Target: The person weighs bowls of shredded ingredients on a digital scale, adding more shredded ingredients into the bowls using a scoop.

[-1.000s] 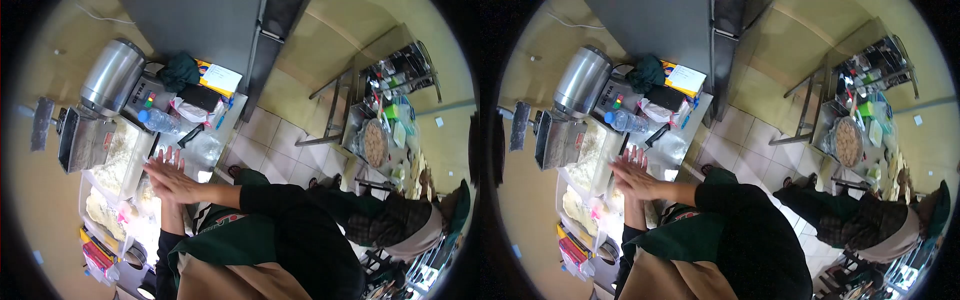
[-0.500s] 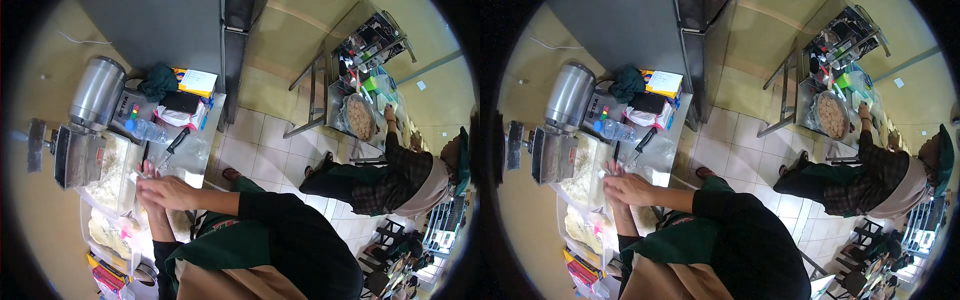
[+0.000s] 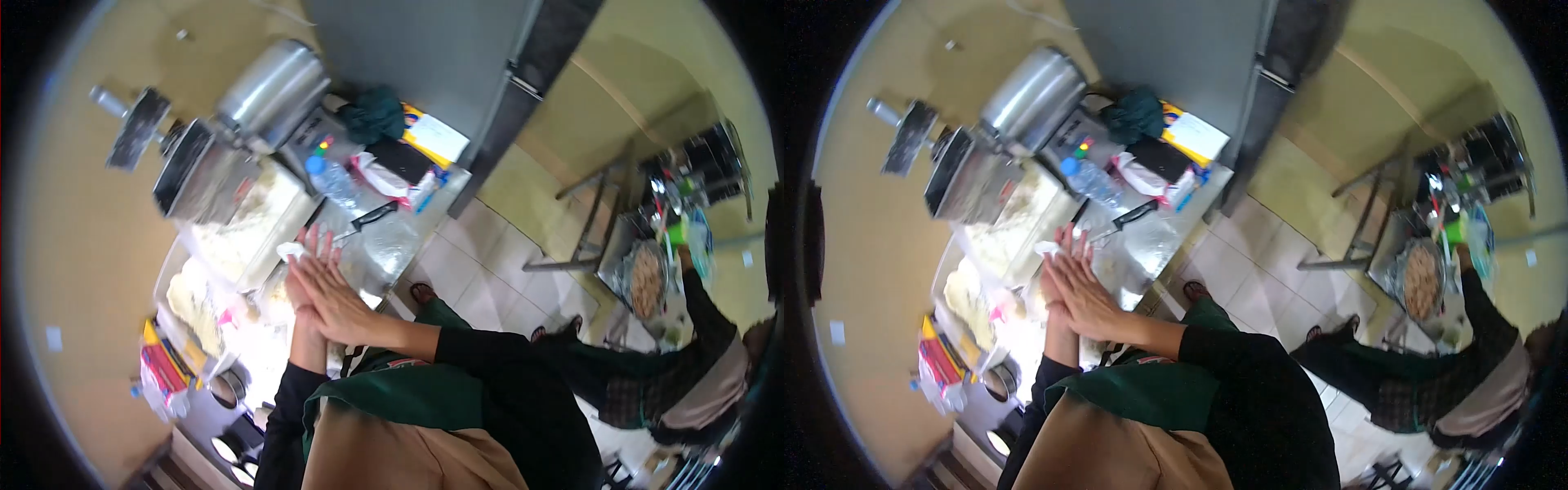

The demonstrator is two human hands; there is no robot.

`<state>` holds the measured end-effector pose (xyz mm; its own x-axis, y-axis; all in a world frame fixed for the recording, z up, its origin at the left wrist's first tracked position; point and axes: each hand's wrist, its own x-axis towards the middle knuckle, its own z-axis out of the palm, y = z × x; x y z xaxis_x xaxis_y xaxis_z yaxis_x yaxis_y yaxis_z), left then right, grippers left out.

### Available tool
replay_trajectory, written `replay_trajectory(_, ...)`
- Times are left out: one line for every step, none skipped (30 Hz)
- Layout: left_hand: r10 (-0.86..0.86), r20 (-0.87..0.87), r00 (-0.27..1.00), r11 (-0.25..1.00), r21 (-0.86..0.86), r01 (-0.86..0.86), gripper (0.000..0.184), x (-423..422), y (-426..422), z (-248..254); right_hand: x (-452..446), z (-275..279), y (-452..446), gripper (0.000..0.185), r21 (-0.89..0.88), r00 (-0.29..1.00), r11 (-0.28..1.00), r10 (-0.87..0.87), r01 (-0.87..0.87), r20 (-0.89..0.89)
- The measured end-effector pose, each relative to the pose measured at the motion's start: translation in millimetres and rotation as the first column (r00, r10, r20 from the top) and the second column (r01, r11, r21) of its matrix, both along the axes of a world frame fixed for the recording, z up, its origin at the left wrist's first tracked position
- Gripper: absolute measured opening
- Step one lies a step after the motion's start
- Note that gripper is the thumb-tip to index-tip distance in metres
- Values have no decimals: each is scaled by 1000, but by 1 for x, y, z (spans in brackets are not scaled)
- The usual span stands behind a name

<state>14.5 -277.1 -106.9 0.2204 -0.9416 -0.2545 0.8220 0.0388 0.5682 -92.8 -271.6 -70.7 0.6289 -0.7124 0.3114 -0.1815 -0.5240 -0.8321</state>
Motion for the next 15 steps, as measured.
replay_trajectory(-26, -5, 1000, 992, -127, 25, 57, -8, 4, -8, 5, -4, -6, 69, -15, 996, 1000, -17, 16, -83)
replay_trajectory(-55, 1, 998, 967, -248, 53, 57, -14, 10, -15, 8, -9, -15, 68, 4, 1000, 1000, -3, 3, -19)
replay_trajectory(-20, 9, 1000, 969, -247, 22, 57, -17, 13, -13, 9, -14, -13, 69, 33, 999, 999, 43, -42, -22)
replay_trajectory(32, -34, 999, 991, -126, -37, 55, -20, 13, -12, 8, -17, -13, 70, 60, 996, 995, 84, -82, -27)
replay_trajectory(89, -77, 993, 996, -2, -89, 53, -20, 13, -10, 5, -20, -9, 70, 57, 993, 992, 113, -111, -23)
replay_trajectory(119, -75, 990, 993, -7, -120, 53, -18, 14, -7, 1, -22, -4, 69, 0, 991, 991, 133, -133, 13)
replay_trajectory(167, -52, 985, 984, 67, -163, 51, -16, 17, -3, -5, -17, -3, 68, -53, 986, 986, 158, -156, 50)
replay_trajectory(214, -26, 977, 968, 141, -208, 49, -14, 20, 2, -12, -13, -4, 68, -54, 980, 980, 192, -189, 52)
replay_trajectory(233, 19, 972, 959, 162, -233, 46, -13, 20, 9, -23, 8, -11, 62, 138, 951, 941, 307, -308, 32)
replay_trajectory(268, 19, 963, 950, 163, -268, 46, -10, 20, 6, -30, 20, -19, 57, 326, 906, 853, 422, -407, 27)
replay_trajectory(218, 46, 975, 966, 130, -222, 46, -6, 21, -1, -31, 21, -29, 46, 310, 896, 865, 437, -395, -77)
replay_trajectory(176, 77, 981, 978, 100, -183, 45, -2, 25, -4, -28, 13, -36, 41, 219, 929, 903, 368, -369, 51)
replay_trajectory(234, 62, 970, 959, 148, -240, 44, -19, 22, 10, -26, 23, -43, 41, 274, 955, 915, 284, -296, 84)
replay_trajectory(167, 99, 981, 964, 192, -184, 42, -33, 22, 27, -19, 32, -51, 41, 156, 963, 957, 219, -243, 159)
replay_trajectory(122, 84, 989, 932, 334, -143, 41, -46, 26, 24, -13, 27, -58, 42, 53, 963, 971, 221, -231, 157)
